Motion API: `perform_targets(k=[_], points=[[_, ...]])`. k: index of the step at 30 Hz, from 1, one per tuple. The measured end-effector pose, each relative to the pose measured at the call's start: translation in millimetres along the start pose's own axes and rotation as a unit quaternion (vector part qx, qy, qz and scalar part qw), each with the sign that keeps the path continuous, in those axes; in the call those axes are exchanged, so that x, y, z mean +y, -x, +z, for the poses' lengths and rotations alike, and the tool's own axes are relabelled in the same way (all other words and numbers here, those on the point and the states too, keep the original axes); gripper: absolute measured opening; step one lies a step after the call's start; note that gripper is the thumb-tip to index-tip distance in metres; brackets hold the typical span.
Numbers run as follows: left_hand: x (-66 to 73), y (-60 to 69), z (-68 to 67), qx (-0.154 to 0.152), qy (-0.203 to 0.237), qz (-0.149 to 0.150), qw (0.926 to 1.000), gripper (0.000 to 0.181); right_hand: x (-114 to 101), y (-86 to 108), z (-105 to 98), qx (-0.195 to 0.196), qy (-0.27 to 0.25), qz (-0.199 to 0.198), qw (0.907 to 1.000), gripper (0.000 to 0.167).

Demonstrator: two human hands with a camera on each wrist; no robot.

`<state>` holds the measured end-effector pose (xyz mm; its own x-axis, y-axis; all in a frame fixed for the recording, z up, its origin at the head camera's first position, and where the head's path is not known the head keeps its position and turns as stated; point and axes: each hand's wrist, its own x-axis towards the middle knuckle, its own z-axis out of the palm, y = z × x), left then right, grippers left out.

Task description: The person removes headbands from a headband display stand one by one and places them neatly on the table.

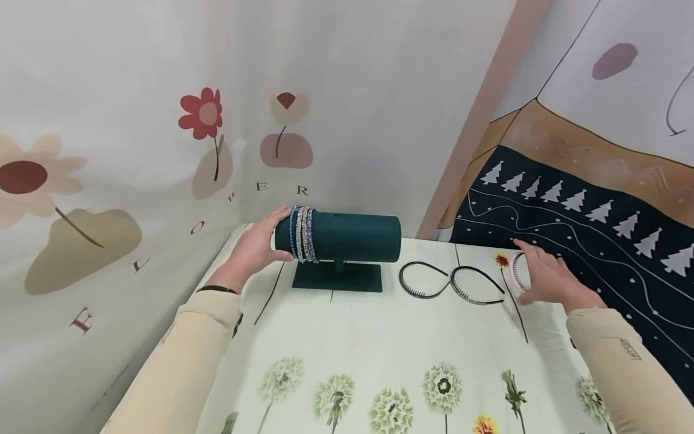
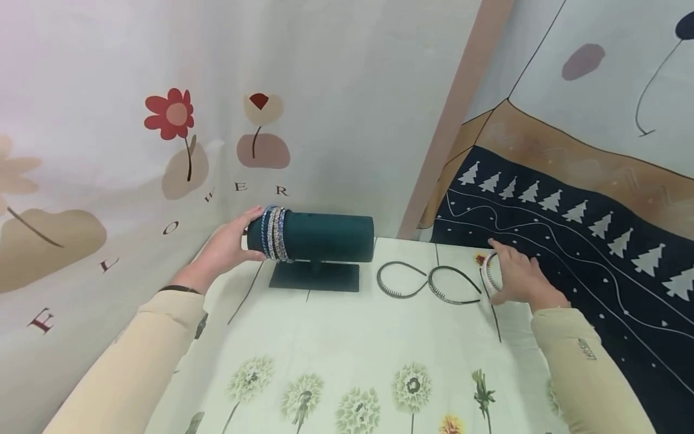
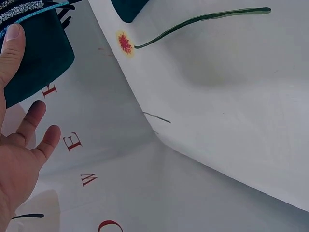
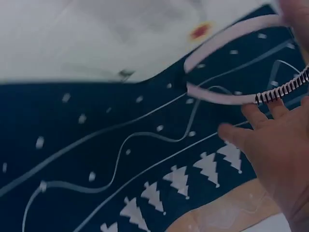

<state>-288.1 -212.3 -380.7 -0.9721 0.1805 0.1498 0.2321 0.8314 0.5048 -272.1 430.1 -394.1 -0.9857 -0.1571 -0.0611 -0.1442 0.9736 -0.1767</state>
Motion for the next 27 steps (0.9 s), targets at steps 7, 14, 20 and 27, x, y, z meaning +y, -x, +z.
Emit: perform_targets(k=[7, 14, 20, 27], points=[[0.2, 2.6, 0.0, 0.002, 0.001, -0.009, 1.0000, 0.112, 25, 0.0, 27, -0.016, 0.122, -0.034, 0.9918, 0.153], [1.8, -0.3, 0.2, -0.004, -0.010, -0.005, 0.9999, 0.112, 29, -0.1, 52, 0.002, 0.173, -0.055, 0.9833, 0.149], [0.6, 0.1, 2.4, -0.004, -0.012, -0.005, 0.9999, 0.112, 34, -7.3, 60, 0.004, 0.193, -0.053, 0.9798, 0.151], [2.9, 1.4, 1.4, 0.003, -0.011, -0.014, 0.9998, 0.112, 35, -10.5, 59, 0.005, 0.189, -0.046, 0.9808, 0.152]])
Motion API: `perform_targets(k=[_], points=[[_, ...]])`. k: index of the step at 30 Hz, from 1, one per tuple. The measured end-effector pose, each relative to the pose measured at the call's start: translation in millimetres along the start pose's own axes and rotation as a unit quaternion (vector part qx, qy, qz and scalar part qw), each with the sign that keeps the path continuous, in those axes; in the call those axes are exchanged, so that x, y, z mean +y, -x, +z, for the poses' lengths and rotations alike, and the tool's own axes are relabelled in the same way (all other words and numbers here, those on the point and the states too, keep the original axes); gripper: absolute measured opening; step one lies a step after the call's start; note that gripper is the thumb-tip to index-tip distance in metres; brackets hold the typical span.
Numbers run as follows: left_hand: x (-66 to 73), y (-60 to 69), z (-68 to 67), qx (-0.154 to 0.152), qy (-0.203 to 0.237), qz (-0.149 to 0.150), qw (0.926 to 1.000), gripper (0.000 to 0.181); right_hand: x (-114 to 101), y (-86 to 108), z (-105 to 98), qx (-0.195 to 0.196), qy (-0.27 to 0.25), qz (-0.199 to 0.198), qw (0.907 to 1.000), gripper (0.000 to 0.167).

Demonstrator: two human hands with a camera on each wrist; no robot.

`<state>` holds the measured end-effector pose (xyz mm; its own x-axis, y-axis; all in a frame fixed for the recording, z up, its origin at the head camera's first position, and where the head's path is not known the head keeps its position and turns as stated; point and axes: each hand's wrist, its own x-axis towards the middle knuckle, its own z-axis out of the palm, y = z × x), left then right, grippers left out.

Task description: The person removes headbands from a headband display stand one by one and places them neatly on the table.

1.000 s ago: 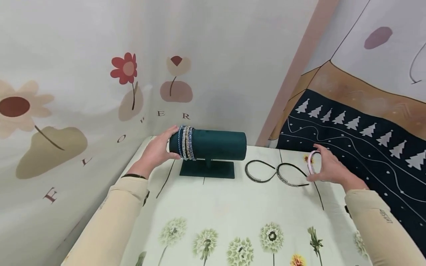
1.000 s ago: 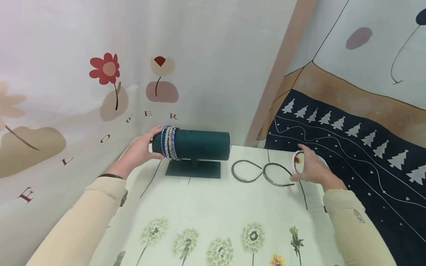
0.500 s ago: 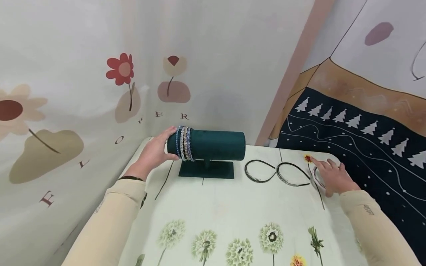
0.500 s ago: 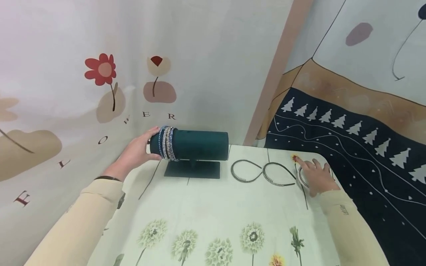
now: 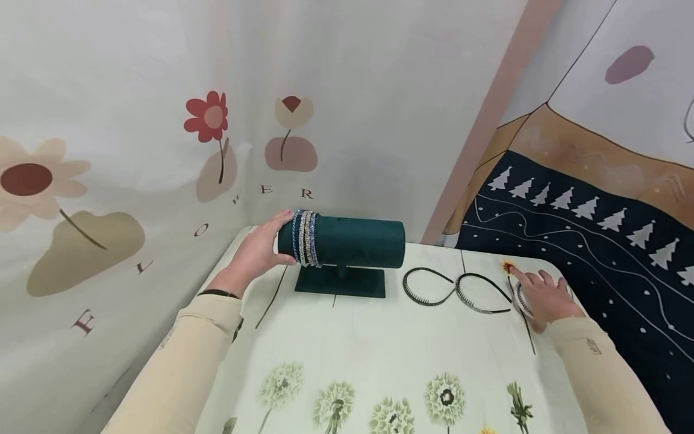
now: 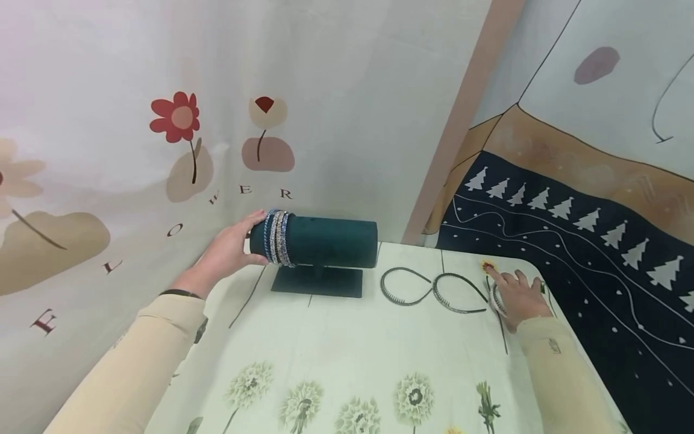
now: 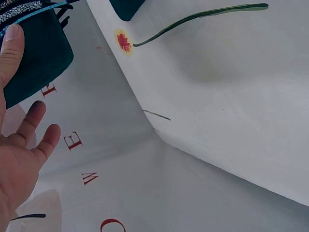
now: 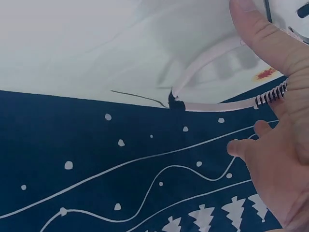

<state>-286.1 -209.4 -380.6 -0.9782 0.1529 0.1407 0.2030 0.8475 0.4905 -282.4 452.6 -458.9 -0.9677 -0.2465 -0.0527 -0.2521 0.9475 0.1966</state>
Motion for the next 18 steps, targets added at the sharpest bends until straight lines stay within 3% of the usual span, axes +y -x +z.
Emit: perform_targets(k=[9, 18], points=[[1.6, 0.7, 0.3, 0.001, -0.004, -0.003, 1.0000, 0.112, 1, 7.0, 1, -0.003, -0.013, 0.008, 0.9999, 0.146], [0.9, -1.0, 0.4, 0.002, -0.008, 0.000, 1.0000, 0.112, 10, 12.1, 3, -0.020, -0.062, 0.057, 0.9962, 0.147]])
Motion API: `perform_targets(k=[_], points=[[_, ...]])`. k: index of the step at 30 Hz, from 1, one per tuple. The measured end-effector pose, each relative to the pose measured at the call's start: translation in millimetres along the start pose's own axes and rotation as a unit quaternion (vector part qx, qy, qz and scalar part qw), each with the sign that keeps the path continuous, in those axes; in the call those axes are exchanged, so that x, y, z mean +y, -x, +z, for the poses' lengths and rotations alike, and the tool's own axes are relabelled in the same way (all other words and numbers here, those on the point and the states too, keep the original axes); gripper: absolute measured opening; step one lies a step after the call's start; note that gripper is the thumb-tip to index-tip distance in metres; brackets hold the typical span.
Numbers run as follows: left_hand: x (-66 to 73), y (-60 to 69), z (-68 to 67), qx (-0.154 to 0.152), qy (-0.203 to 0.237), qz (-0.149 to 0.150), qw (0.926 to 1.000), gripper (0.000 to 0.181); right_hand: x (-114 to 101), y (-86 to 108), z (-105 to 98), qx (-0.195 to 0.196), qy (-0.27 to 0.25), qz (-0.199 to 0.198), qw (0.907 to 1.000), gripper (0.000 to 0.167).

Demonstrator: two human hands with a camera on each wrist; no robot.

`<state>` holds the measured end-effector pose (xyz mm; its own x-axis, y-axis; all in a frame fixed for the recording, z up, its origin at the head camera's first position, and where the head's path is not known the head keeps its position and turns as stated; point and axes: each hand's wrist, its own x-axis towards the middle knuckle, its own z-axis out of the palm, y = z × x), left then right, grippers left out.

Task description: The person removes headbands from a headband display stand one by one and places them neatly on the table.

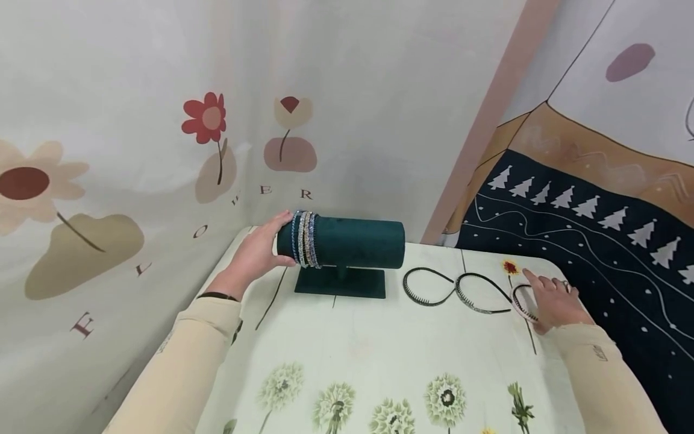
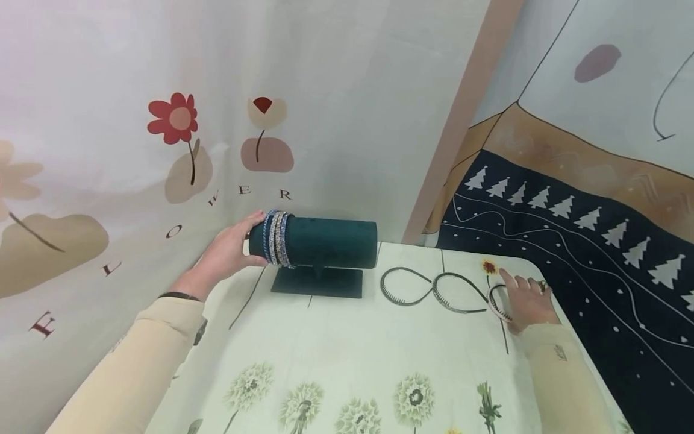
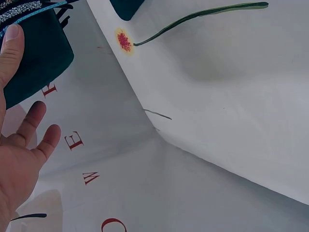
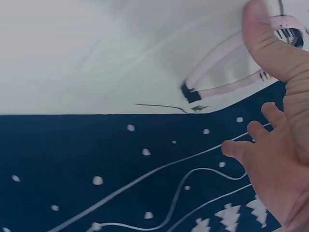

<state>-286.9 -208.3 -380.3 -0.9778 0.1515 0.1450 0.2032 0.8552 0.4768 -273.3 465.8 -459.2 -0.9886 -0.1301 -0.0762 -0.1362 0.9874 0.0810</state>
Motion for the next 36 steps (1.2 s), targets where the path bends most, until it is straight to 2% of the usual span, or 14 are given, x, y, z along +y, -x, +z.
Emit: perform_targets(k=[4, 9, 14, 19, 26, 31, 36], points=[[-2.9, 3.6, -1.4, -0.001, 0.003, 0.002, 1.0000, 0.112, 8, 7.6, 2, -0.016, -0.056, 0.034, 0.9977, 0.143], [-4.7, 6.7, -7.0, 0.000, -0.001, 0.007, 1.0000, 0.112, 15, 15.8, 6, -0.029, -0.119, 0.074, 0.9897, 0.139], [-4.2, 8.6, -10.8, -0.001, -0.004, 0.007, 1.0000, 0.111, 16, 17.1, 15, -0.034, -0.148, 0.110, 0.9822, 0.143], [-2.9, 9.0, -7.6, -0.006, -0.001, 0.007, 1.0000, 0.111, 16, 26.1, 22, -0.032, -0.177, 0.136, 0.9743, 0.148], [0.9, 3.8, -2.8, -0.005, -0.001, 0.007, 1.0000, 0.110, 14, 39.0, 19, -0.019, -0.200, 0.154, 0.9675, 0.145], [2.7, 0.3, -3.2, -0.006, -0.007, 0.015, 0.9998, 0.110, 8, 37.8, 12, -0.005, -0.184, 0.142, 0.9725, 0.141], [4.5, -1.4, -4.8, -0.014, -0.023, 0.014, 0.9995, 0.110, 2, 33.7, 3, -0.001, -0.173, 0.117, 0.9780, 0.129]])
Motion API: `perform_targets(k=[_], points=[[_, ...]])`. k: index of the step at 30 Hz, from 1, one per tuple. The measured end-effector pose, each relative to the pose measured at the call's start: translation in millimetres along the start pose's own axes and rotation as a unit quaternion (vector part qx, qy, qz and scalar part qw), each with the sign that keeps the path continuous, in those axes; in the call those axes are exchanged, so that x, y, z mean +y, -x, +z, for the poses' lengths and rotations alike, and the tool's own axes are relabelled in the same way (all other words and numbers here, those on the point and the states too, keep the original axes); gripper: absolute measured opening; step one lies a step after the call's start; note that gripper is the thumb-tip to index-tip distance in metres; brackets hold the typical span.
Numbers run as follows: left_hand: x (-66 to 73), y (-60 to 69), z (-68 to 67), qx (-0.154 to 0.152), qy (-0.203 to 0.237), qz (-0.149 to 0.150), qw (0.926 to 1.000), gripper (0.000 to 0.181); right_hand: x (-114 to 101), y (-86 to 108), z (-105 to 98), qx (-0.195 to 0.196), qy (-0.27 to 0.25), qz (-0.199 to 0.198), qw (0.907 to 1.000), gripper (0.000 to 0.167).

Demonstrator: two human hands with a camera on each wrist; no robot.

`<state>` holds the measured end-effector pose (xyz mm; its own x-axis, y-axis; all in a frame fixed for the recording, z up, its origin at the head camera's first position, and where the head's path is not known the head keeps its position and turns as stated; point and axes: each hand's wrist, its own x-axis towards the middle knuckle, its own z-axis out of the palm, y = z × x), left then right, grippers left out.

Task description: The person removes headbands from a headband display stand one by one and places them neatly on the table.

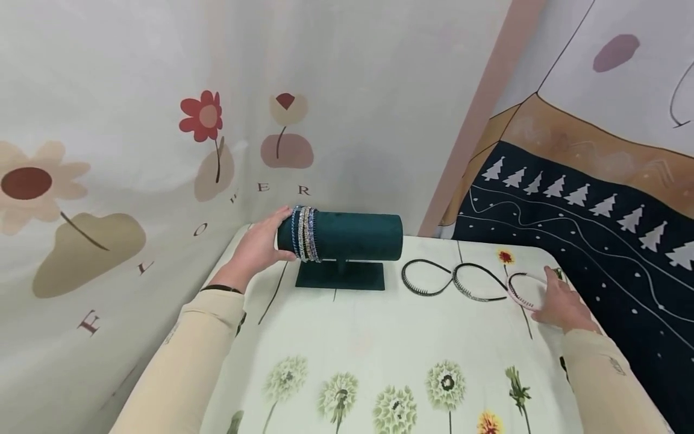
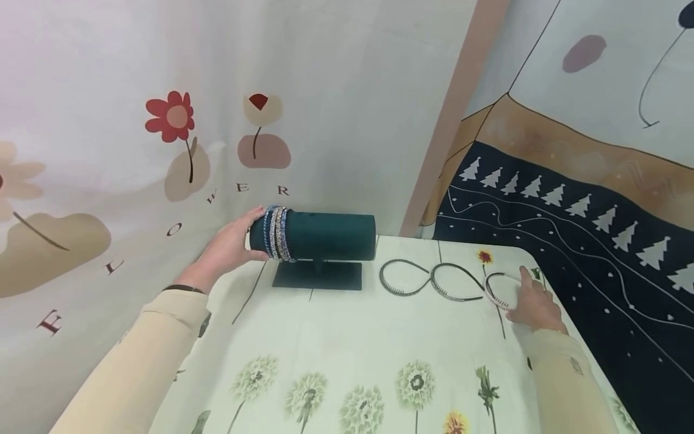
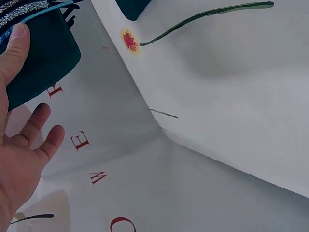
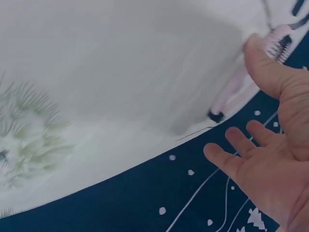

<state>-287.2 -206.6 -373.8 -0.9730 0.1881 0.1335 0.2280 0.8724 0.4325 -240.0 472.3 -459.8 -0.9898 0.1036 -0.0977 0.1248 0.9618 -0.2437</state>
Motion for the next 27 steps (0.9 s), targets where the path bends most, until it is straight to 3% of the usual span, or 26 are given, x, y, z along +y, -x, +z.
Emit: perform_targets(k=[7, 11, 14, 18, 21, 24, 27], points=[[0.2, -0.4, -3.6, 0.000, -0.028, 0.006, 0.9996, 0.110, -28, -12.7, -24, -0.007, -0.026, -0.006, 0.9996, 0.096], [1.3, 1.4, -5.6, 0.004, -0.037, 0.003, 0.9993, 0.110, -63, -20.1, -41, 0.000, -0.054, -0.007, 0.9985, 0.087], [2.3, 3.0, -8.2, 0.009, -0.042, 0.006, 0.9991, 0.107, -96, -28.6, -54, 0.003, -0.071, -0.041, 0.9967, 0.082], [3.6, 4.2, -11.5, 0.009, -0.047, 0.013, 0.9988, 0.103, -153, -37.4, -71, 0.007, -0.085, -0.101, 0.9912, 0.077], [4.9, 4.5, -13.7, 0.007, -0.048, 0.016, 0.9987, 0.100, -208, -42.3, -79, 0.023, -0.079, -0.162, 0.9834, 0.073], [5.0, 5.1, -15.8, 0.008, -0.055, 0.015, 0.9983, 0.098, -270, -41.0, -79, 0.039, -0.076, -0.234, 0.9685, 0.068], [5.7, 6.3, -17.2, 0.009, -0.064, 0.011, 0.9978, 0.095, -330, -29.1, -72, 0.033, -0.064, -0.316, 0.9459, 0.068]])
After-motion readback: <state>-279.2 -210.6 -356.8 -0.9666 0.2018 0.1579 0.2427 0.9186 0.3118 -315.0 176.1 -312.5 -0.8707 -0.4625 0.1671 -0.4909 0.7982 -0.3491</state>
